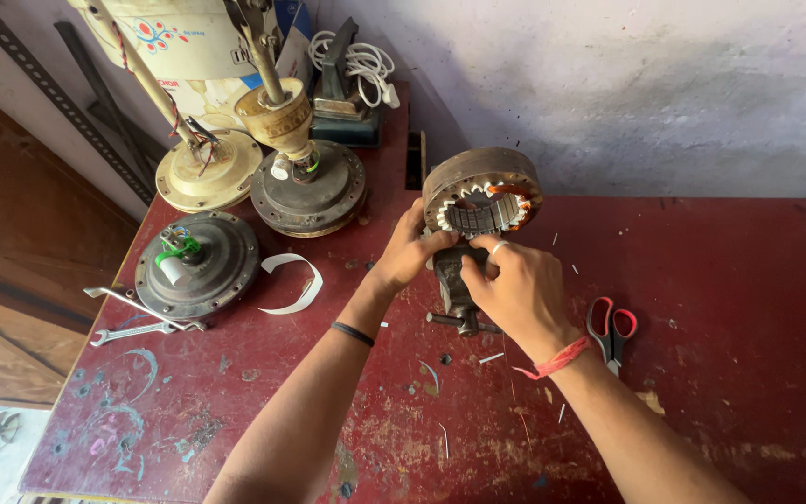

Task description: The person winds copper wire around the slots of a motor stator held in a bench vise. They use scissors to cut the wire and tuck the ends into the slots, repeating the process across multiple slots.

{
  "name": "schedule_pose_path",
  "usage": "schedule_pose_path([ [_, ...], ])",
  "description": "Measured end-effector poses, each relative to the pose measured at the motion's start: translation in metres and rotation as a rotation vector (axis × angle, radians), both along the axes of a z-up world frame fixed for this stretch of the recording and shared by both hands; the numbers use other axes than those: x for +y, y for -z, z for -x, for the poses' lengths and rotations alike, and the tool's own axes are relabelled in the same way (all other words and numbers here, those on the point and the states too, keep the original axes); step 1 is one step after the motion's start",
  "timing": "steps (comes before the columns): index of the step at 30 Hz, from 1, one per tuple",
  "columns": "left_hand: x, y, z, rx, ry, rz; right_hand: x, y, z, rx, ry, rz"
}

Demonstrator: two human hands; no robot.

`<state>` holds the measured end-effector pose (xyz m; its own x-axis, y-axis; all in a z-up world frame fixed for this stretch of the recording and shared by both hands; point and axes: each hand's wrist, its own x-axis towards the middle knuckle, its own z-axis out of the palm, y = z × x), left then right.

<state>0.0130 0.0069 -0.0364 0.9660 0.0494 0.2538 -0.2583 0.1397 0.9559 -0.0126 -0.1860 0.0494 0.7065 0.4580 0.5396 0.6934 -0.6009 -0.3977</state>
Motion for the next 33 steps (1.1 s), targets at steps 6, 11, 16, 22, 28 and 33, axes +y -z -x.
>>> schedule_pose_path([
  [6, 0.001, -0.002, 0.000, -0.004, 0.006, -0.020, 0.006, -0.011, -0.006, -0.065, 0.066, 0.186],
  [11, 0.000, -0.001, -0.001, 0.020, -0.007, -0.025, 0.010, -0.020, -0.009, -0.142, 0.030, 0.321],
  [16, 0.001, 0.001, -0.002, -0.026, -0.025, -0.052, 0.009, -0.015, -0.010, -0.186, -0.040, 0.375],
  [22, 0.001, 0.004, -0.005, -0.044, -0.026, -0.045, 0.009, -0.001, -0.023, -0.226, -0.115, 0.436],
  [28, 0.000, 0.005, -0.005, -0.027, -0.027, -0.053, 0.007, 0.004, -0.036, -0.301, -0.175, 0.541],
  [33, 0.000, -0.001, -0.001, -0.031, -0.013, -0.046, -0.001, 0.001, -0.031, -0.244, -0.196, 0.348],
])
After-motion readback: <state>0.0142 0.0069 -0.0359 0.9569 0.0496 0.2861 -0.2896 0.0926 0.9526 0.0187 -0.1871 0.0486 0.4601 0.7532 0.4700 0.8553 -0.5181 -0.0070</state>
